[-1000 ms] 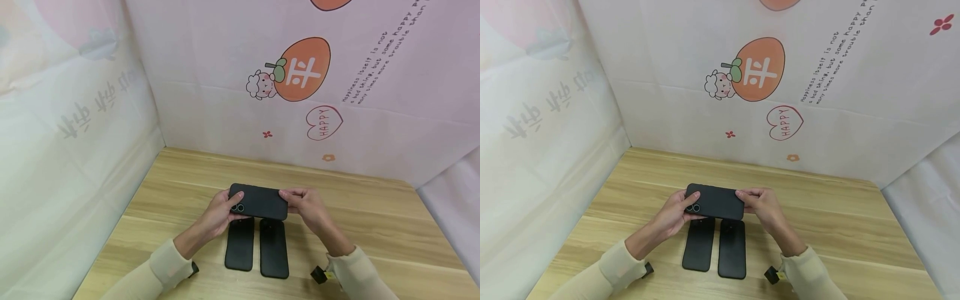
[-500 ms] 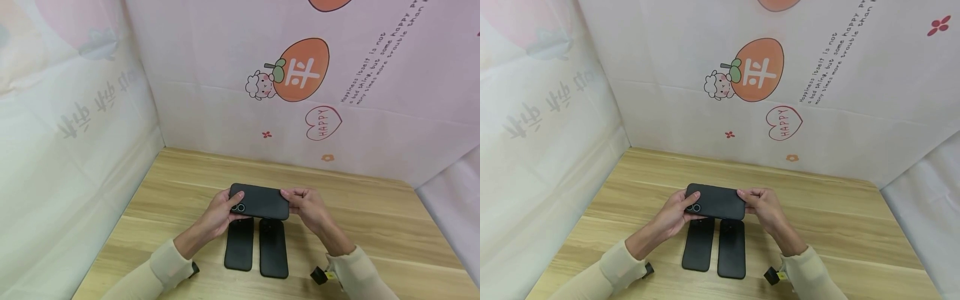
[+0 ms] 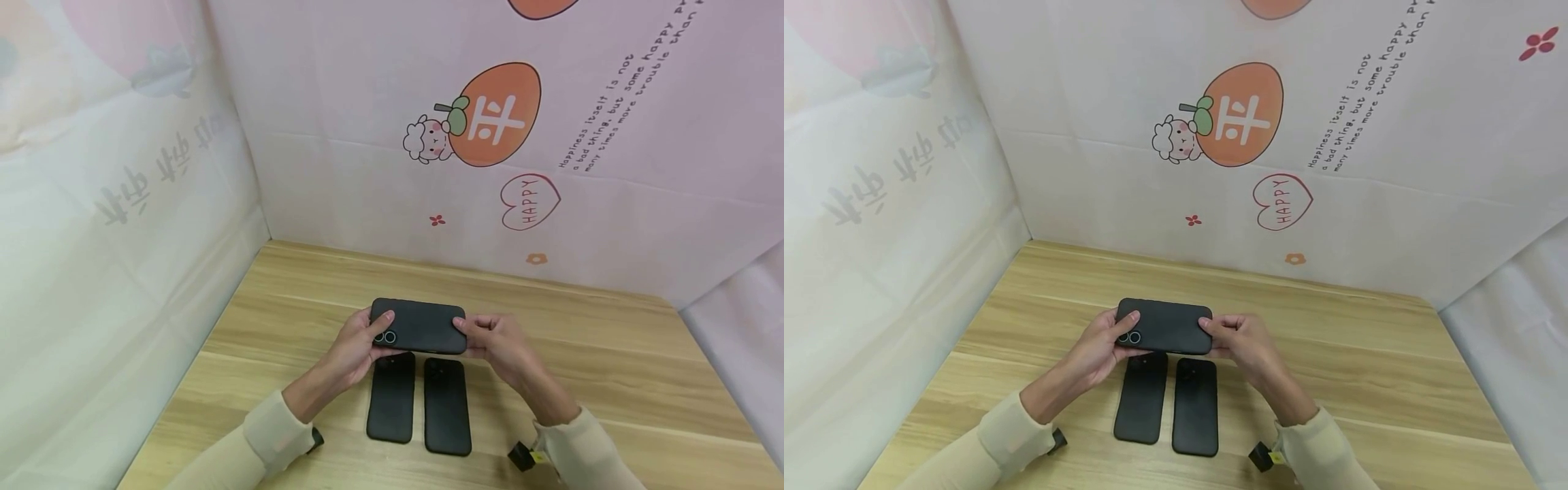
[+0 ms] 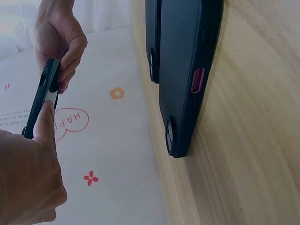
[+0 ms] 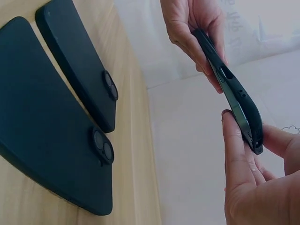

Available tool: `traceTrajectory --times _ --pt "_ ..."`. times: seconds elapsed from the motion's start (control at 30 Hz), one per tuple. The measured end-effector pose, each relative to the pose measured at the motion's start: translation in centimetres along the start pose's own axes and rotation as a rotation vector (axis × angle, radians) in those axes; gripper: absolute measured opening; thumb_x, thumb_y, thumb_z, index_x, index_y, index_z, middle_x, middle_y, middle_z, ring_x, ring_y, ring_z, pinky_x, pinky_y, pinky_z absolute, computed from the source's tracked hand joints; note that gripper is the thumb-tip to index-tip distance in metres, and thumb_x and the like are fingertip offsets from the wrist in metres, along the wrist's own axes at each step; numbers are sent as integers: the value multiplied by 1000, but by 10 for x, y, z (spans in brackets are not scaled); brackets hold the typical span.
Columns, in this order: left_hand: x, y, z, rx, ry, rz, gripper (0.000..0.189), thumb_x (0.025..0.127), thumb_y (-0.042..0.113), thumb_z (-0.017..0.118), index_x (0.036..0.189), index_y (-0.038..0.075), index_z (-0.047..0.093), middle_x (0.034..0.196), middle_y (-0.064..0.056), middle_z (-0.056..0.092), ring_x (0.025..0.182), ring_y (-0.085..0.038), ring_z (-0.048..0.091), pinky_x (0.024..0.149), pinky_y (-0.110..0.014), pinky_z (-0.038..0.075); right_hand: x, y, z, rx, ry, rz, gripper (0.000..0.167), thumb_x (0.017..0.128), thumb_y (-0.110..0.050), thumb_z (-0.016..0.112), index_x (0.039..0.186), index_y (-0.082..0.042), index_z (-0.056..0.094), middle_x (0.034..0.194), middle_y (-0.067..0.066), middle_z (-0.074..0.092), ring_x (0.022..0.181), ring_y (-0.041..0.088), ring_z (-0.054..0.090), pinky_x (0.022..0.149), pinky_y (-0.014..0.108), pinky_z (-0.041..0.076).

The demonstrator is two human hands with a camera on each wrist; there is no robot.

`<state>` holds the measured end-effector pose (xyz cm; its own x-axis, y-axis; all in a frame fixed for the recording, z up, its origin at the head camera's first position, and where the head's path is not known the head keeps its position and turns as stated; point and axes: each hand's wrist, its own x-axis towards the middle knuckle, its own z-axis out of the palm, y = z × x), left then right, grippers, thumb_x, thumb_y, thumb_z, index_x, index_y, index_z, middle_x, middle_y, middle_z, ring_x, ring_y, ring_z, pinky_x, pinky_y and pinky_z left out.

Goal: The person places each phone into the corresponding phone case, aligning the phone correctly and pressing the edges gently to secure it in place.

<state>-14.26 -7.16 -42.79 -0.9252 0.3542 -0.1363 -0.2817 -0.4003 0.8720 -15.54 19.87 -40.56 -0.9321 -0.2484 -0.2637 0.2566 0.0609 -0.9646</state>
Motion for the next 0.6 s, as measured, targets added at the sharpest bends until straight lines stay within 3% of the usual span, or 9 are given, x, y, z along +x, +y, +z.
traceTrajectory --times 0.33,0.6 --pt "0 1 -3 -9 21 -10 44 115 13 44 155 -6 39 152 -29 52 138 -39 56 105 -60 52 -6 10 4 -10 -86 8 18 103 -13 72 91 2 70 93 11 65 91 27 79 87 42 65" --pt "0 3 -5 -21 19 -4 46 116 13 43 156 -7 35 154 -29 49 142 -41 52 106 -60 50 -9 13 7 25 -204 23 23 103 -12 71 111 9 71 105 26 77 93 26 80 86 40 64"
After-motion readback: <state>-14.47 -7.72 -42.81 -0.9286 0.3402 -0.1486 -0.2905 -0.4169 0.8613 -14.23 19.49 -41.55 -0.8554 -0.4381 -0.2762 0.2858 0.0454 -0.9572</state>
